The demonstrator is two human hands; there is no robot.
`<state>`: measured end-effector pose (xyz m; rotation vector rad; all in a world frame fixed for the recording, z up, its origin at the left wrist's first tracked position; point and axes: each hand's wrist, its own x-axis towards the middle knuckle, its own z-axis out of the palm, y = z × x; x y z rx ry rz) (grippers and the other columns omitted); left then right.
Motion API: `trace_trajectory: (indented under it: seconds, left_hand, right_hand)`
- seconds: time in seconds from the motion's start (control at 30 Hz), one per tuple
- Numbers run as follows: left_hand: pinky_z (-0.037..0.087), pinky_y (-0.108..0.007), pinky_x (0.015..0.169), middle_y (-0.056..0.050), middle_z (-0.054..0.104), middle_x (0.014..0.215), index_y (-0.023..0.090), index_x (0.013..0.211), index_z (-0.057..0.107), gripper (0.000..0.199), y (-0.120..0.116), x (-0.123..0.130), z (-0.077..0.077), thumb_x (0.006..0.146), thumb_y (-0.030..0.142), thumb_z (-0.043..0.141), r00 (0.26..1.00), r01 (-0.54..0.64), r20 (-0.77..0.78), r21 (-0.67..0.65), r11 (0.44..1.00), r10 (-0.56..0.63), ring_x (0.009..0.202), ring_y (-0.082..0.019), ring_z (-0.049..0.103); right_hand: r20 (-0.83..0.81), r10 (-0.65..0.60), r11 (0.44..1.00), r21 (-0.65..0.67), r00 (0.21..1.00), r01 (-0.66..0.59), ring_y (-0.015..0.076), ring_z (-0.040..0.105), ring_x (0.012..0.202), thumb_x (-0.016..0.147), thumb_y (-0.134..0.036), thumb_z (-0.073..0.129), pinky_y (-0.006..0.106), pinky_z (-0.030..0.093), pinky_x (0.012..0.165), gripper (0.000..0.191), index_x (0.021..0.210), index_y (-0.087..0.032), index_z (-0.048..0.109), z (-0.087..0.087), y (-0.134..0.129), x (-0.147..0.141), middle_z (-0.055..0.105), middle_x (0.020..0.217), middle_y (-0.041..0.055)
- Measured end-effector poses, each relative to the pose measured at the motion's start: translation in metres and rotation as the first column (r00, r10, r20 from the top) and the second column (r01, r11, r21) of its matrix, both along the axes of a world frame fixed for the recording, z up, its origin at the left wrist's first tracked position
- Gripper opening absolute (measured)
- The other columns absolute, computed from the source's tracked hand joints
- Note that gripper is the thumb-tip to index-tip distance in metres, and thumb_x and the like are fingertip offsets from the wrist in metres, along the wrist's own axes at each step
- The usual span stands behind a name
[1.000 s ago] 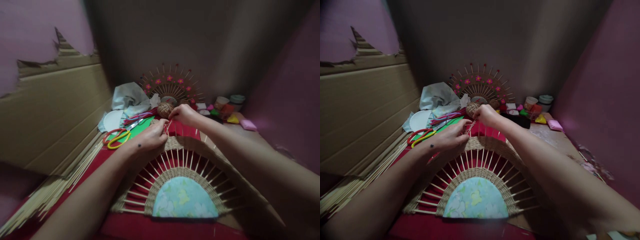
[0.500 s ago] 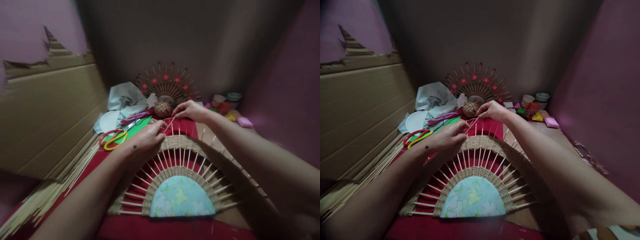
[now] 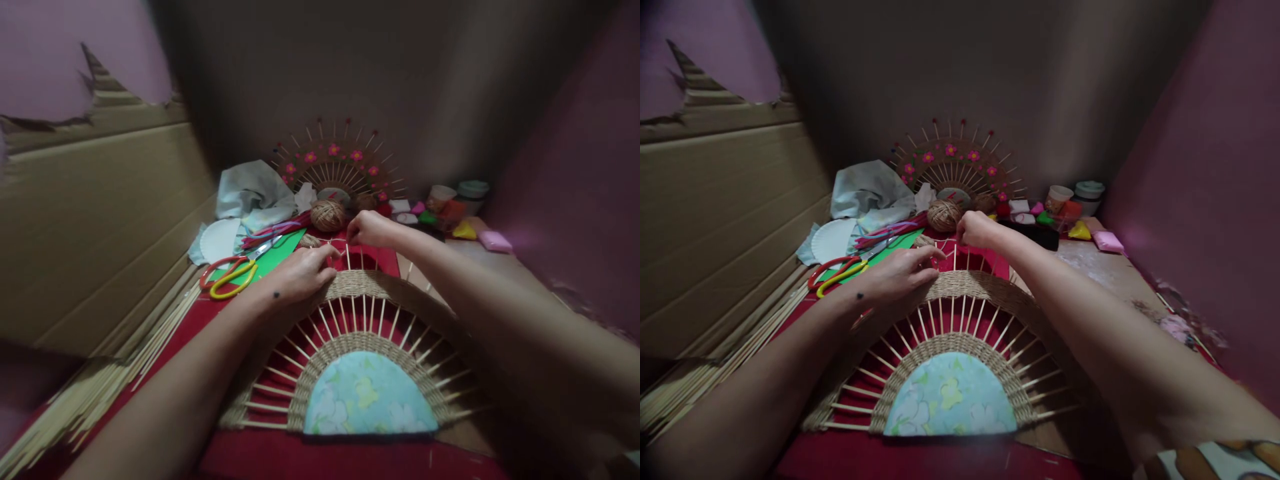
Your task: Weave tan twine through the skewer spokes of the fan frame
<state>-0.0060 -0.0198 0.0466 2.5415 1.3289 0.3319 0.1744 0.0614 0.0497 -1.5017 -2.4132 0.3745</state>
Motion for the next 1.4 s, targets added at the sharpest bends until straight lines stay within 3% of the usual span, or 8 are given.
trace_trajectory:
  seconds: [0.1,0.3,0.57,0.7,0.87,1.1,1.2,1.4]
  left_hand:
    - [0.041,-0.03,0.076,-0.006,0.066,0.094,0.02,0.109,0.056,0.031,0.0,0.002,0.0,0.081,0.027,0.044,1.0,0.004,-0.013,-0.026,1.0,-0.005,0.087,-0.02,0.058]
    - [0.042,-0.029,0.073,-0.006,0.066,0.095,0.02,0.11,0.057,0.031,-0.001,0.002,0.0,0.082,0.027,0.045,1.0,-0.008,-0.017,-0.025,1.0,0.008,0.085,-0.019,0.058]
    - [0.041,-0.03,0.074,-0.008,0.063,0.095,0.016,0.12,0.048,0.042,0.007,0.0,-0.006,0.079,0.026,0.049,0.998,-0.044,-0.042,0.004,0.999,0.044,0.085,-0.02,0.056]
    - [0.041,-0.024,0.066,-0.003,0.063,0.084,0.017,0.109,0.056,0.034,0.018,-0.007,-0.007,0.076,0.023,0.051,0.996,0.019,-0.082,-0.166,0.986,-0.033,0.074,-0.015,0.057]
    - [0.038,-0.02,0.049,0.004,0.054,0.059,0.019,0.112,0.054,0.036,0.027,-0.018,-0.011,0.076,0.022,0.048,0.998,-0.013,-0.06,-0.363,0.932,-0.01,0.05,-0.01,0.051]
    - [0.038,-0.02,0.045,0.002,0.055,0.054,0.019,0.115,0.053,0.041,0.038,-0.027,-0.009,0.075,0.018,0.048,0.999,0.003,-0.028,-0.522,0.853,-0.021,0.047,-0.011,0.053]
    - [0.037,-0.02,0.043,0.002,0.056,0.053,0.02,0.116,0.054,0.041,0.039,-0.029,-0.008,0.076,0.018,0.045,1.0,-0.013,-0.012,-0.528,0.849,0.008,0.044,-0.012,0.052]
    - [0.039,-0.021,0.05,-0.001,0.063,0.071,0.017,0.095,0.063,0.026,0.038,-0.034,-0.011,0.075,0.022,0.047,0.993,-0.029,0.101,-0.299,0.954,0.062,0.055,-0.012,0.056]
  right_hand:
    - [0.133,0.019,1.0,-0.018,0.991,-0.017,0.0157,0.057,0.064,0.065,-0.013,0.06,0.023,0.039,0.057,0.014,0.072,-0.017,0.072,0.013,-0.005,0.001,0.067,0.067,0.0045]
    - [0.294,0.127,0.981,0.105,0.947,-0.165,0.0164,0.057,0.067,0.065,-0.013,0.052,0.025,0.038,0.061,0.022,0.074,-0.017,0.071,0.032,-0.025,-0.001,0.067,0.073,0.0068]
    - [0.296,0.158,0.97,0.134,0.942,-0.205,0.0134,0.053,0.066,0.068,-0.014,0.049,0.024,0.034,0.061,0.02,0.071,-0.018,0.069,0.014,-0.061,0.006,0.065,0.074,0.0062]
    - [0.261,0.071,0.988,0.111,0.963,-0.103,0.0133,0.051,0.063,0.07,-0.016,0.049,0.025,0.03,0.056,0.02,0.074,-0.018,0.068,0.0,-0.071,0.005,0.064,0.071,0.0059]
    - [0.174,-0.064,0.995,0.088,0.983,0.049,0.0142,0.053,0.064,0.069,-0.015,0.05,0.025,0.03,0.054,0.018,0.074,-0.02,0.067,-0.013,-0.073,0.0,0.065,0.072,0.0046]
    - [0.09,-0.177,0.973,0.163,0.98,0.161,0.0177,0.056,0.072,0.072,-0.016,0.049,0.026,0.031,0.056,0.019,0.077,-0.019,0.067,-0.02,-0.082,-0.012,0.064,0.08,0.0075]
    - [0.045,-0.202,0.959,0.213,0.978,0.188,0.0192,0.056,0.077,0.075,-0.019,0.047,0.027,0.034,0.059,0.02,0.08,-0.019,0.066,-0.028,-0.084,-0.013,0.063,0.086,0.0085]
    - [-0.067,-0.265,0.947,0.171,0.962,0.273,0.0187,0.057,0.081,0.073,-0.017,0.046,0.027,0.039,0.068,0.021,0.08,-0.02,0.066,-0.042,-0.08,-0.009,0.064,0.087,0.0065]
